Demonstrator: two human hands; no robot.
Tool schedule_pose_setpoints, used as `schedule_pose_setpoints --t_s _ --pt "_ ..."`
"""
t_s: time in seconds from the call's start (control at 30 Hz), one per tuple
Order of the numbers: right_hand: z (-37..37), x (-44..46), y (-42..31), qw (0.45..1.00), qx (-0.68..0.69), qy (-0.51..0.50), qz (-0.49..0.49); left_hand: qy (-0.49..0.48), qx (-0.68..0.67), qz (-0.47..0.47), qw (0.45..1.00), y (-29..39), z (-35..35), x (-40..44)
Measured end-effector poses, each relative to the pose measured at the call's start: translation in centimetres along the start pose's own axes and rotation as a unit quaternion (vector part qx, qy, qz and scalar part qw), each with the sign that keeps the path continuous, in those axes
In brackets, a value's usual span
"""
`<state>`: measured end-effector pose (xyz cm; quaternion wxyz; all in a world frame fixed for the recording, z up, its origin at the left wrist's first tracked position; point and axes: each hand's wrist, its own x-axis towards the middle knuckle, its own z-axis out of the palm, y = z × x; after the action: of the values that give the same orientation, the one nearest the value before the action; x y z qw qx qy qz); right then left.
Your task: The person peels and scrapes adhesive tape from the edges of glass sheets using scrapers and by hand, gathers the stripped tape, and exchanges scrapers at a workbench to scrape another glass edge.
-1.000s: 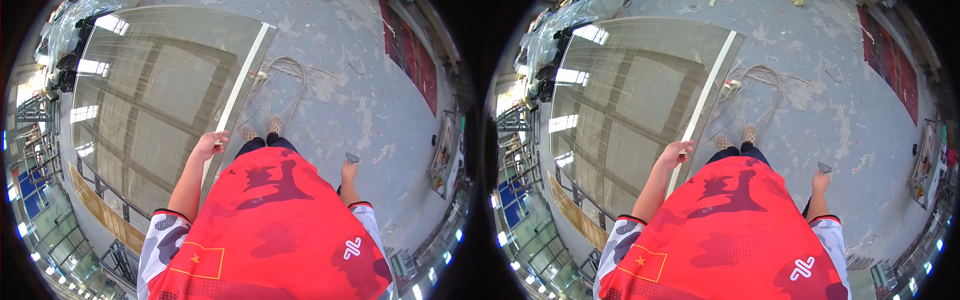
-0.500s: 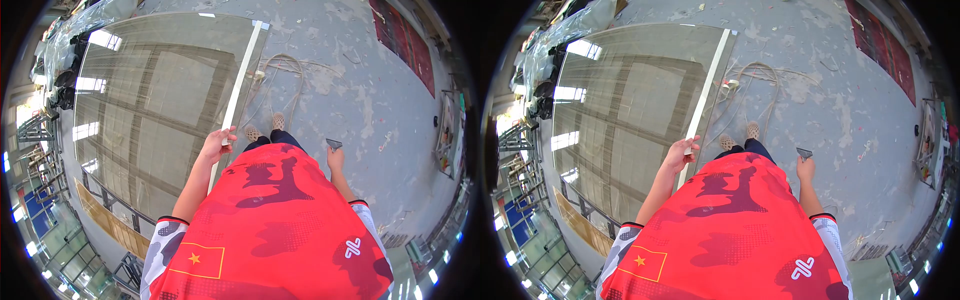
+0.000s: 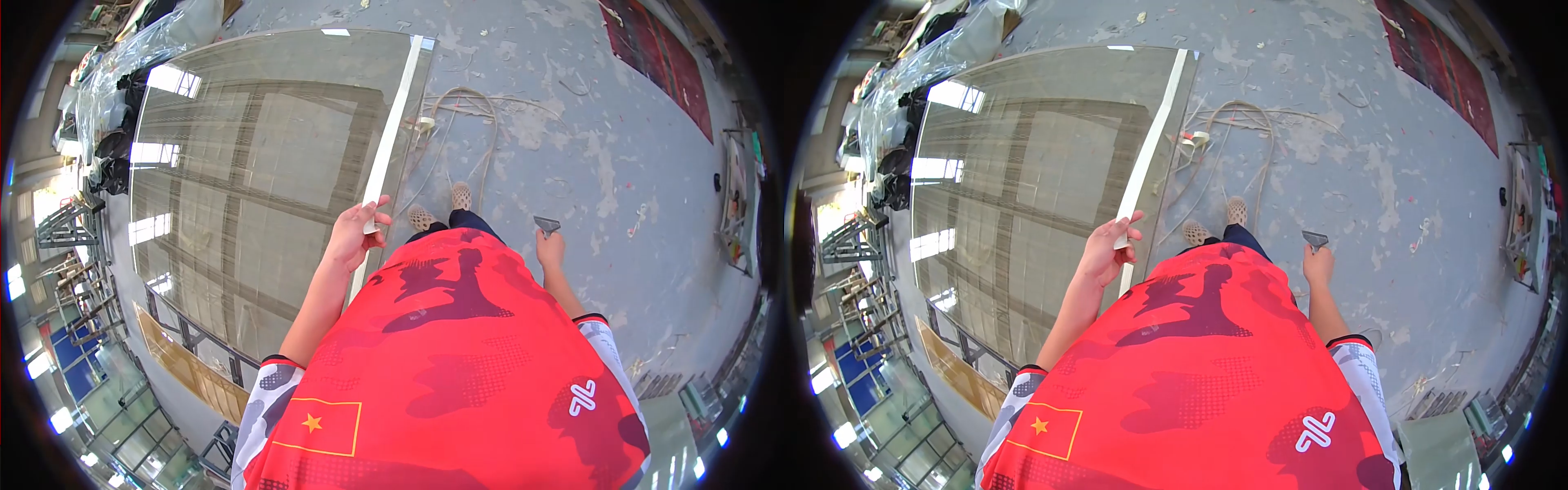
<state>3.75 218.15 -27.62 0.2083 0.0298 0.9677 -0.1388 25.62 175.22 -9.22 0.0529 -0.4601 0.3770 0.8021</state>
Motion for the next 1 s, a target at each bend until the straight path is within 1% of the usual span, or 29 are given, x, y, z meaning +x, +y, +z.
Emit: schedule_pose_setpoints --t_s 0.27,0.33,0.47,0.57,0.6,0.67,0.73,0.77,0.83,0.87,0.93,0.97,1.0 --pt "1.0 -0.3 0.2 1.000 -0.004 0.012 0.001 -0.033 -0.020 0.038 0.999 3.4 3.2 -3.7" --pt "1.7 0.0 0.8 0.999 0.033 0.016 -0.010 -0.031 -0.057 0.079 0.995 4.3 4.5 -5.1" --pt "1.5 -0.2 0.2 1.000 0.017 0.026 0.005 -0.038 -0.067 0.096 0.992 6.4 7.9 -7.2" --pt "0.9 0.1 0.0 0.999 0.029 0.031 0.012 -0.076 -0.057 0.099 0.991 7.3 8.7 -6.9" --pt "0.8 0.3 0.1 0.999 0.015 0.025 0.013 -0.080 -0.056 0.097 0.990 7.6 8.9 -6.9" --pt "0.9 0.8 0.3 1.000 -0.001 0.020 0.012 -0.055 -0.053 0.097 0.992 8.5 9.2 -7.2" --pt "1.1 2.2 0.0 0.992 0.090 -0.059 0.063 -0.054 -0.051 0.100 0.992 9.4 8.7 -7.1" --pt "1.4 3.2 -0.7 0.993 0.087 -0.057 0.060 -0.052 -0.048 0.102 0.992 9.8 8.4 -7.1" --pt "1.8 5.9 -2.4 0.999 0.036 -0.031 0.002 -0.044 -0.061 0.111 0.991 11.5 8.8 -7.1" --pt "1.9 7.1 -4.6 0.993 0.042 0.060 -0.090 -0.043 -0.050 0.126 0.990 12.5 9.2 -7.2" --pt "-1.6 9.9 -12.3 0.996 0.032 -0.015 -0.078 -0.030 -0.016 0.137 0.990 15.1 10.7 -7.2" --pt "-3.0 11.5 -16.4 0.992 0.035 -0.025 -0.121 -0.025 -0.022 0.138 0.990 16.8 11.7 -7.1" --pt "-3.6 13.5 -20.3 0.985 0.039 -0.037 -0.164 -0.030 0.034 0.144 0.989 18.6 12.8 -7.0"
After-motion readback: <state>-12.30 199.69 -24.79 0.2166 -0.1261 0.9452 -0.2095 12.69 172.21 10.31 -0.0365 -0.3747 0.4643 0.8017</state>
